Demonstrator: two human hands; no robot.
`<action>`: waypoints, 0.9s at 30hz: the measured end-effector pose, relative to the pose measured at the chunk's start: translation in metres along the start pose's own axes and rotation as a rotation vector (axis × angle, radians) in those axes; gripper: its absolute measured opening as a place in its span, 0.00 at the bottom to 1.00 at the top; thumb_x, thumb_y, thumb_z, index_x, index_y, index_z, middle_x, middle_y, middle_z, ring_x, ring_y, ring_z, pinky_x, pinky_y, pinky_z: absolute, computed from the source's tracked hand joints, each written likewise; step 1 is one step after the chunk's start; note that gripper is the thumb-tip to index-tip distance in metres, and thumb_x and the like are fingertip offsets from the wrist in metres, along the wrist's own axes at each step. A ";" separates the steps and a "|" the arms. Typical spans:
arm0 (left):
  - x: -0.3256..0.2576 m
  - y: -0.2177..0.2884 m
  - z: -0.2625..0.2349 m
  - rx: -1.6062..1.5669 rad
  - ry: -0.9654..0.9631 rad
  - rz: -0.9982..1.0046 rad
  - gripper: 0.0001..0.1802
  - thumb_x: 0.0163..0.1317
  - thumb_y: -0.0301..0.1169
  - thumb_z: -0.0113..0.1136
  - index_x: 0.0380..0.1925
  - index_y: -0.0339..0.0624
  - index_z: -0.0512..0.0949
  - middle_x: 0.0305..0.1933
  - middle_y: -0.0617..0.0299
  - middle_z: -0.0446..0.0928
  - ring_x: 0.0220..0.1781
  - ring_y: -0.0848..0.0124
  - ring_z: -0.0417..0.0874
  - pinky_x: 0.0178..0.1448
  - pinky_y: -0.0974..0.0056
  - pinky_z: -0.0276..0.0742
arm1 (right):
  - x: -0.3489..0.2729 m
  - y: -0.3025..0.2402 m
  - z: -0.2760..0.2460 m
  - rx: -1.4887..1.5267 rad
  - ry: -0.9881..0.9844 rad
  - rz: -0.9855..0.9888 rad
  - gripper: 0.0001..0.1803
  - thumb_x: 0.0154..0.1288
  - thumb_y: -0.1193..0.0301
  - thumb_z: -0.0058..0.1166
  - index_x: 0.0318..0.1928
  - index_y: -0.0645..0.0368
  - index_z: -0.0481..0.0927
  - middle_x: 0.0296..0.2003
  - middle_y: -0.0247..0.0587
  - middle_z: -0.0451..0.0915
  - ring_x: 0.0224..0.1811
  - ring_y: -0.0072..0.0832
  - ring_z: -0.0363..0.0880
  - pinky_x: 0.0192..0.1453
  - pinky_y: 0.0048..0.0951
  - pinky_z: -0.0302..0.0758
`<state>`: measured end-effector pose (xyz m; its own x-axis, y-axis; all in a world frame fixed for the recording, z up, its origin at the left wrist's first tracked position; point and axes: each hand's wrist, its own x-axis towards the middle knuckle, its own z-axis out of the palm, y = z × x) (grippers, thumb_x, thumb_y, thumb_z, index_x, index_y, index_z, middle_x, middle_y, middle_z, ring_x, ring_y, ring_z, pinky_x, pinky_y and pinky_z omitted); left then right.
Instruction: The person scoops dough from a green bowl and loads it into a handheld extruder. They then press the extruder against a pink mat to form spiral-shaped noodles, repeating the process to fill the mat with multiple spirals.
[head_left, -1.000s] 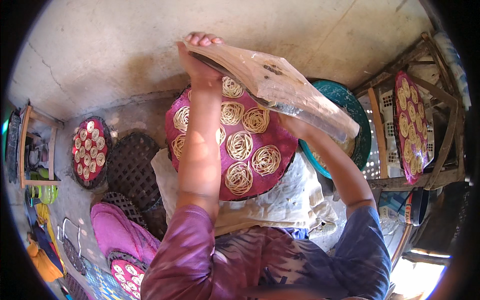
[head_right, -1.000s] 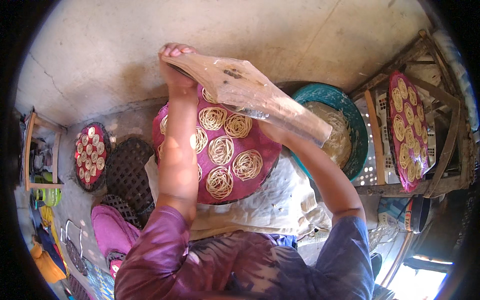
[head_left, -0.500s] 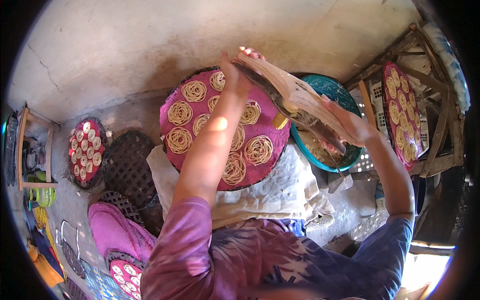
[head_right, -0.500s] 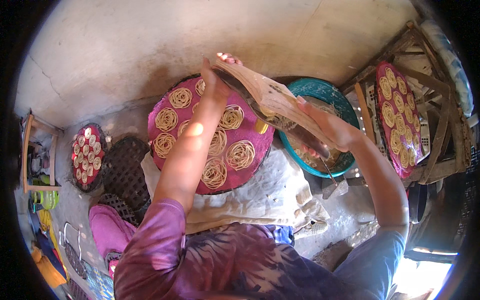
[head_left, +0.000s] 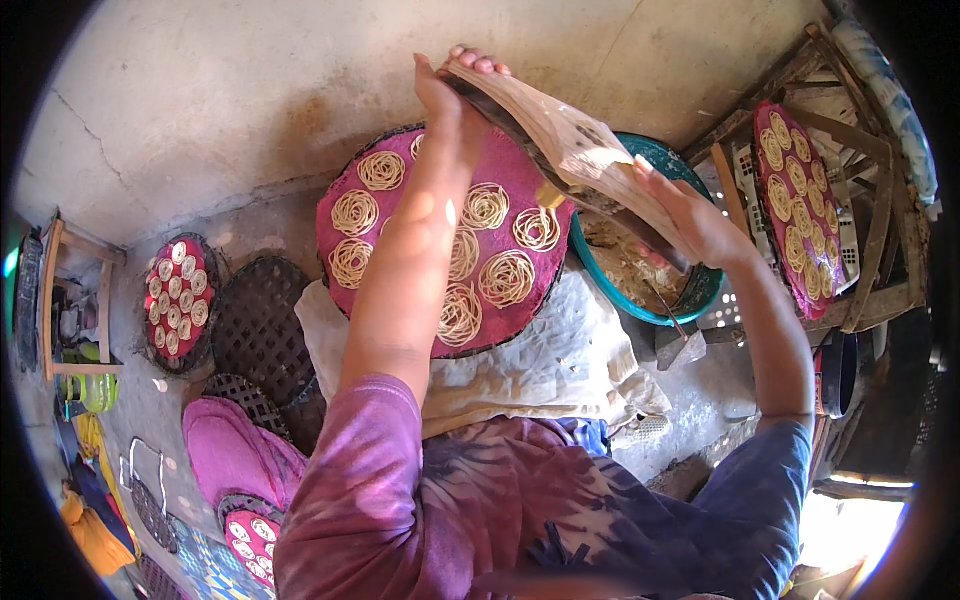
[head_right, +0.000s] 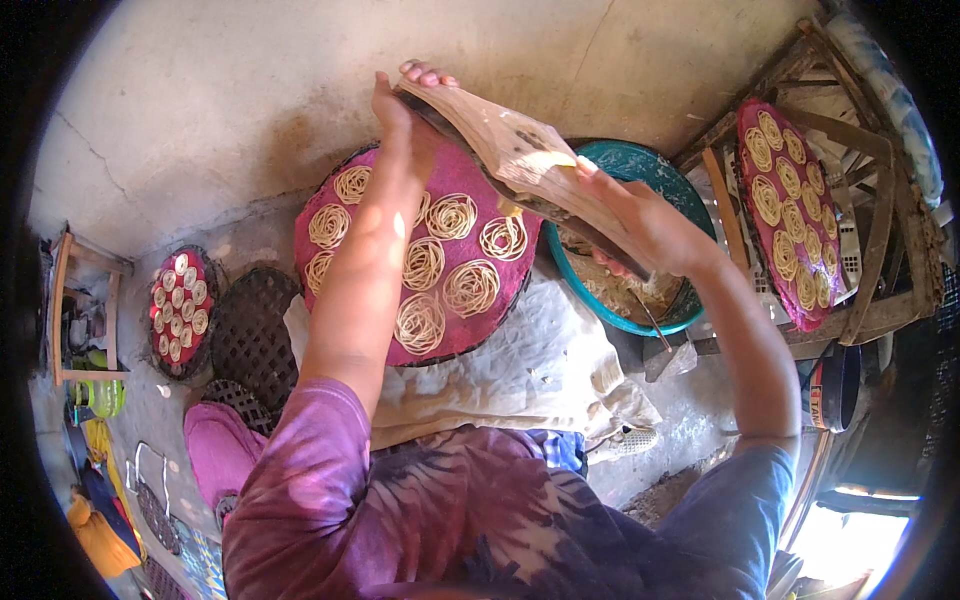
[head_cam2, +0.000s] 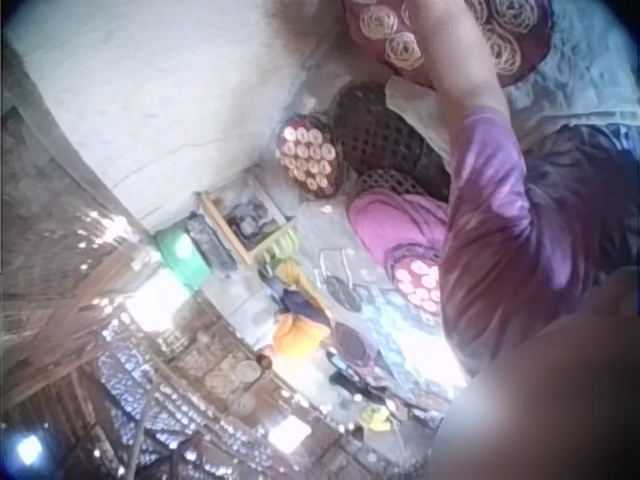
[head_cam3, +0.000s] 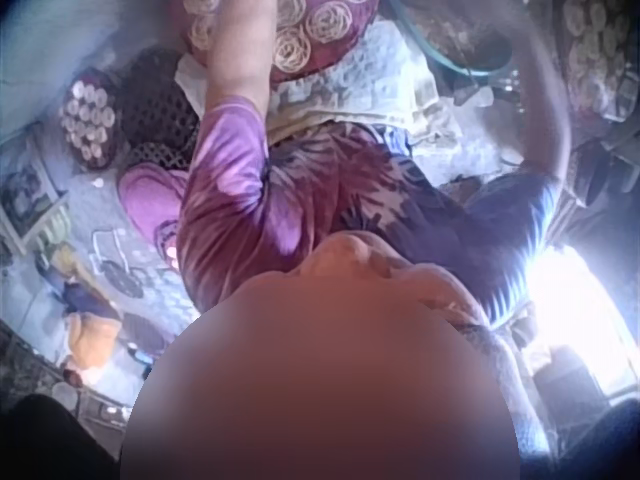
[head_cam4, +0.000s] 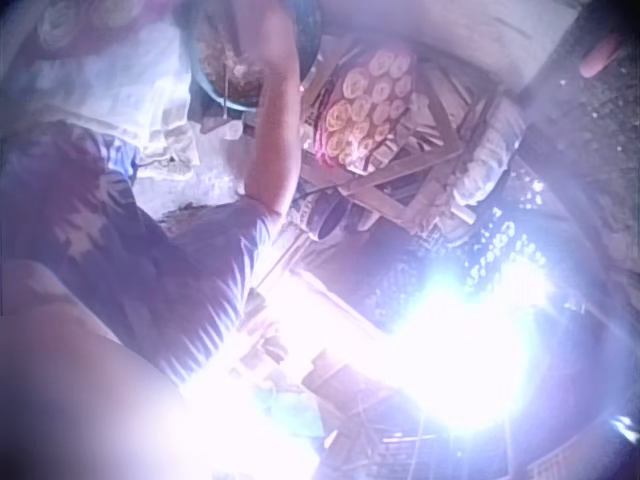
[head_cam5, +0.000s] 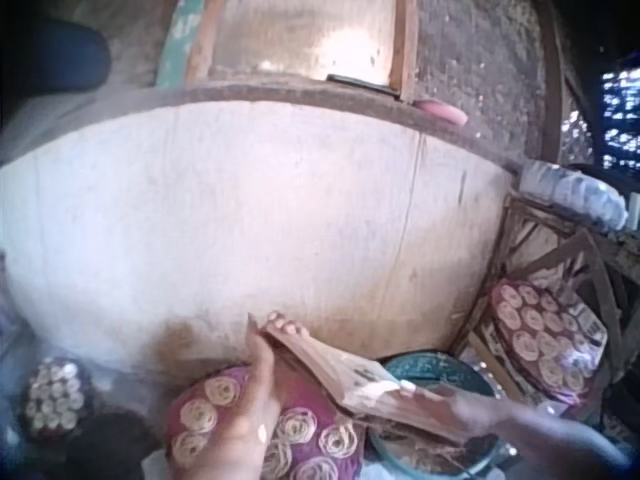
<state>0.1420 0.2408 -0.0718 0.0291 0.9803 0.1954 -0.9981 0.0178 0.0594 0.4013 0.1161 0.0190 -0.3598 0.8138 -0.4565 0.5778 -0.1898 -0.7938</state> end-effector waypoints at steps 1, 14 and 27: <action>0.000 0.005 0.002 -0.032 -0.005 -0.001 0.35 0.70 0.62 0.18 0.24 0.49 0.66 0.21 0.66 0.65 0.25 0.67 0.67 0.40 0.55 0.69 | 0.004 0.005 0.004 0.051 0.002 -0.053 0.36 0.75 0.41 0.29 0.43 0.63 0.78 0.19 0.38 0.76 0.17 0.21 0.75 0.22 0.25 0.72; -0.004 -0.024 -0.061 -0.169 -0.146 -0.063 0.22 0.68 0.51 0.35 0.23 0.51 0.70 0.19 0.73 0.69 0.22 0.73 0.70 0.37 0.63 0.69 | 0.009 0.056 -0.007 0.515 -0.250 -0.010 0.57 0.59 0.23 0.24 0.64 0.65 0.66 0.32 0.49 0.80 0.22 0.29 0.82 0.27 0.27 0.83; 0.000 0.005 -0.072 -0.411 -0.169 0.032 0.23 0.69 0.50 0.38 0.21 0.51 0.72 0.18 0.74 0.70 0.20 0.74 0.71 0.33 0.63 0.71 | 0.101 0.129 0.035 0.717 -0.419 -0.009 0.36 0.73 0.39 0.31 0.63 0.54 0.69 0.22 0.46 0.74 0.14 0.26 0.70 0.16 0.24 0.69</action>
<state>0.1329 0.2546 -0.1416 -0.0278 0.9364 0.3498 -0.9365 0.0979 -0.3368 0.4139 0.1552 -0.1433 -0.6871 0.5717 -0.4484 0.0178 -0.6037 -0.7970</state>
